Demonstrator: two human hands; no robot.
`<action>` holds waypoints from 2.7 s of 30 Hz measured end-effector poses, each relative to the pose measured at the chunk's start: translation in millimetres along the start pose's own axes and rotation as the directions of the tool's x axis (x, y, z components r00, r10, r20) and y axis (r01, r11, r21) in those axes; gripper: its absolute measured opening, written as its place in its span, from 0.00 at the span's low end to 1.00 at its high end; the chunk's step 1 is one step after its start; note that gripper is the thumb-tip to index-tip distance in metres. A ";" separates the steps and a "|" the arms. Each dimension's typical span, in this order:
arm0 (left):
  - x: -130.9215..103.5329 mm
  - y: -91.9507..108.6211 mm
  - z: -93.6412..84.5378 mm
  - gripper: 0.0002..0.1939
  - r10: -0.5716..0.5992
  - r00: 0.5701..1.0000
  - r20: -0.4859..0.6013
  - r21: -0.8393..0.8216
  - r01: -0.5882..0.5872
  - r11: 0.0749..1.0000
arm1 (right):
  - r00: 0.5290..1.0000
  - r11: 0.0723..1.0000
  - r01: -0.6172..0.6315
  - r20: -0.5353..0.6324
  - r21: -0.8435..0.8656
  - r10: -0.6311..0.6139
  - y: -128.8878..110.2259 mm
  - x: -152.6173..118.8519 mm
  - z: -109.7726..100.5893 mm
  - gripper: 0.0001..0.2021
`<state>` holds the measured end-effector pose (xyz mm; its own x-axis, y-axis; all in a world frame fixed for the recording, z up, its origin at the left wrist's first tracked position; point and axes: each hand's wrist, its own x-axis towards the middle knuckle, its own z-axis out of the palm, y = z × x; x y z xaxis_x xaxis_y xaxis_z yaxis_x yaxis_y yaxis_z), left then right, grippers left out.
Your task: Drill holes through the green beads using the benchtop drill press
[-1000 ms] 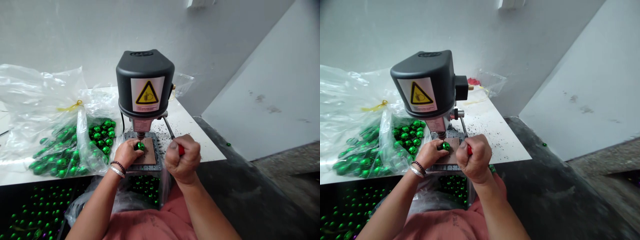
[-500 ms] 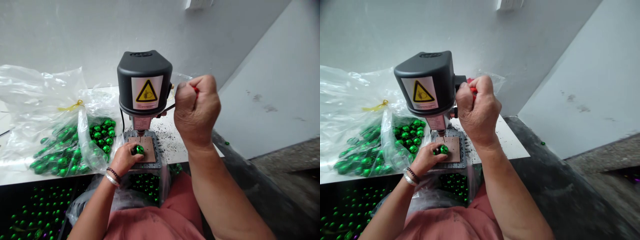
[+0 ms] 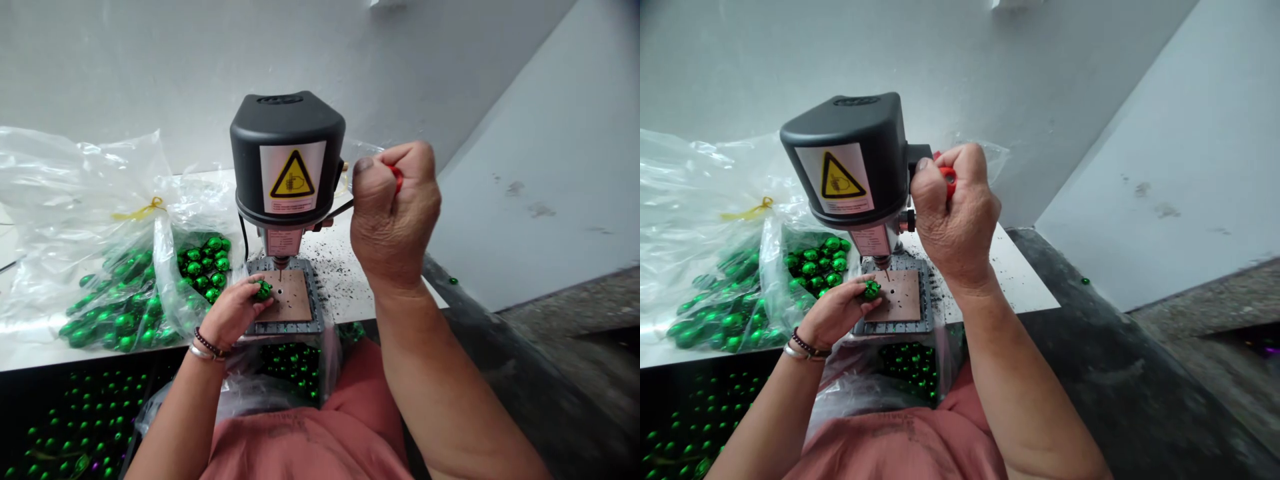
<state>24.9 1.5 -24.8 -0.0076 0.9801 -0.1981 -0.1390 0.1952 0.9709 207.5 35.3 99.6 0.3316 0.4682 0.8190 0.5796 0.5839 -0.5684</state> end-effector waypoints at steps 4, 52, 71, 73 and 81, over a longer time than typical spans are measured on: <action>-3.7 1.1 4.9 0.22 -0.201 0.979 0.031 -0.214 0.203 0.956 | 1.000 1.000 -0.005 0.003 0.024 0.005 0.2 -1.1 0.0 0.10; 20.9 -16.5 19.7 0.19 0.230 0.962 0.149 0.811 -0.252 0.527 | 0.956 0.934 0.288 0.004 -0.210 -0.294 10.5 -37.2 -22.6 0.03; 19.1 -16.7 20.1 0.20 0.220 0.966 0.136 0.800 -0.238 0.551 | 0.985 0.985 0.174 0.028 -0.023 -0.173 29.8 -88.9 -20.9 0.02; 18.9 -17.2 19.8 0.20 0.230 0.965 0.127 0.800 -0.237 0.551 | 0.985 0.987 0.161 0.057 0.003 -0.161 32.5 -94.6 -21.3 0.03; 15.5 -14.9 20.5 0.16 0.241 0.958 0.154 0.807 -0.263 0.530 | 0.959 0.961 0.233 -0.128 -0.148 -0.252 12.7 -39.4 -9.2 0.03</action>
<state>47.2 14.5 -39.6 0.1119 0.9916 0.0646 0.7271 -0.1260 0.6749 208.6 18.1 60.9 0.2675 0.2168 0.9388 0.7447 0.5717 -0.3442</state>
